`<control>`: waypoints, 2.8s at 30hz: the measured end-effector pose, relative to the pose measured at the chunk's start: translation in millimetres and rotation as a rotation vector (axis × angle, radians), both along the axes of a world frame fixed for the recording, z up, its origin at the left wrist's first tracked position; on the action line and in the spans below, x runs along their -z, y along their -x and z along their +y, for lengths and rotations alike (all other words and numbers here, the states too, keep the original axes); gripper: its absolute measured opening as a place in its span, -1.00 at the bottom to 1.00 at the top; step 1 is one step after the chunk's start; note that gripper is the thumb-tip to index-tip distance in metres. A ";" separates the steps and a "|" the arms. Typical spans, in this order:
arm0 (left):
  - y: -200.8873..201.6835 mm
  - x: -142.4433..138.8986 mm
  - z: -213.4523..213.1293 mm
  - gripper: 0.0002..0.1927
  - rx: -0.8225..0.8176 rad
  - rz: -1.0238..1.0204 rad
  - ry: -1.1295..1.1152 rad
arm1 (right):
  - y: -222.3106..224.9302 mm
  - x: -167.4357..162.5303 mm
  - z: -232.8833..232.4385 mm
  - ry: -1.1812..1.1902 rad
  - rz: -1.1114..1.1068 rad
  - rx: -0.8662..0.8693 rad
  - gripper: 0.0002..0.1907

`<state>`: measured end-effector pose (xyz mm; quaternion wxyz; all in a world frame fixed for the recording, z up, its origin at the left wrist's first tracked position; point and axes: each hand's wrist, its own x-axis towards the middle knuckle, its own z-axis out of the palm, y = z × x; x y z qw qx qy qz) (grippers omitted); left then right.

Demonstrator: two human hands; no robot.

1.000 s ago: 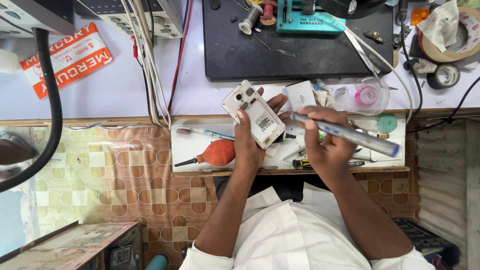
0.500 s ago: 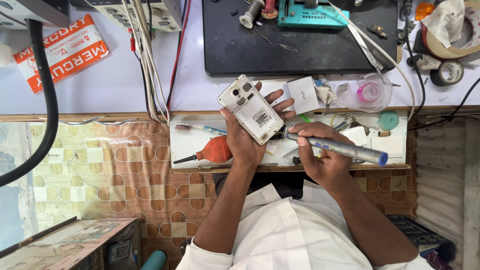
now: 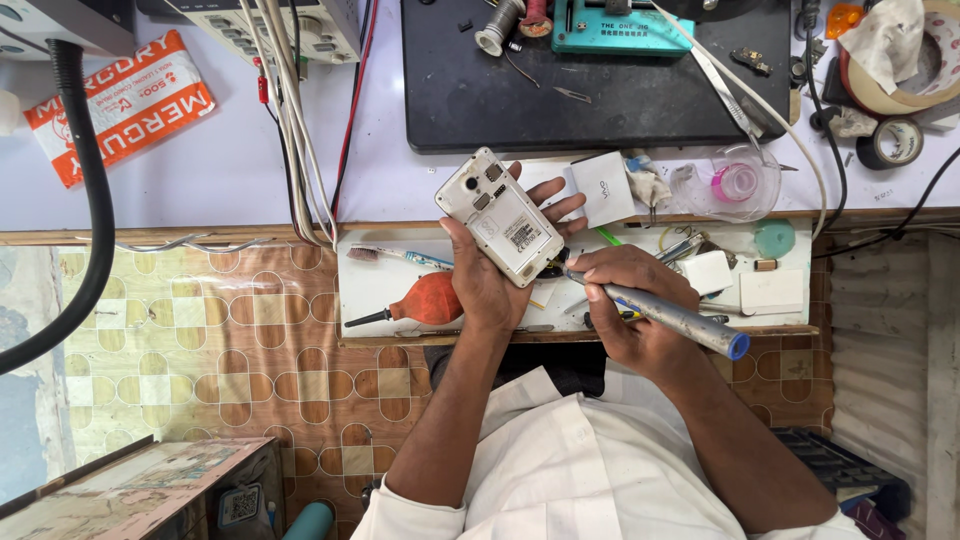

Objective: The person removes the back cover of a white smartphone, connects a power supply to test it, and then uses a soldering iron to work on the internal components. The person repeatedly handles the phone and tools throughout the clip.

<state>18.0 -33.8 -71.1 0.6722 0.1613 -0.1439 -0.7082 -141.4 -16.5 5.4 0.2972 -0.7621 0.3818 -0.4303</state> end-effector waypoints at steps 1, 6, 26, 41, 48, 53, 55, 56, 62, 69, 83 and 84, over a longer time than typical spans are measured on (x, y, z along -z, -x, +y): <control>-0.1 0.1 0.3 0.05 -0.001 0.002 -0.002 | 0.3 0.7 -0.1 0.002 -0.003 0.000 -0.88; -0.4 1.3 -0.2 0.04 -0.003 0.001 0.003 | 1.5 3.6 0.2 0.004 -0.004 0.004 -0.88; 0.6 1.0 -0.7 0.01 -0.014 -0.028 -0.023 | 3.6 8.9 -0.3 0.010 -0.016 0.017 -0.89; 1.2 2.5 -1.0 0.03 -0.010 -0.009 -0.019 | 6.0 11.3 2.7 -0.043 -0.078 0.022 -0.90; 0.6 0.3 -1.1 0.03 -0.018 -0.016 -0.018 | 11.5 20.4 2.5 -0.028 -0.190 0.079 -0.86; 0.3 -0.9 -0.8 0.02 -0.008 -0.039 -0.018 | 11.0 22.2 -2.7 -0.067 -0.316 0.155 -0.86; 1.3 -0.3 -1.3 0.02 0.002 -0.058 0.018 | 8.4 23.3 -11.3 -0.079 -0.303 0.159 -0.85; 1.7 0.2 -0.9 0.02 0.006 -0.054 0.014 | 7.1 23.6 -15.2 -0.088 -0.296 0.161 -0.85; 3.2 4.1 -0.1 0.00 0.023 -0.036 -0.004 | -3.5 27.7 -28.8 -0.134 -0.218 0.151 -0.85; 1.7 2.6 -0.9 -0.02 -0.011 -0.065 -0.015 | -0.3 28.4 -7.2 -0.122 -0.313 0.101 -0.86; 1.3 0.9 -2.2 -0.04 -0.033 -0.076 0.001 | -2.4 15.9 -0.6 0.018 -0.009 0.029 -0.89; 1.2 0.8 -1.9 -0.04 -0.033 -0.080 -0.001 | -2.8 14.0 -0.5 0.013 -0.011 0.026 -0.89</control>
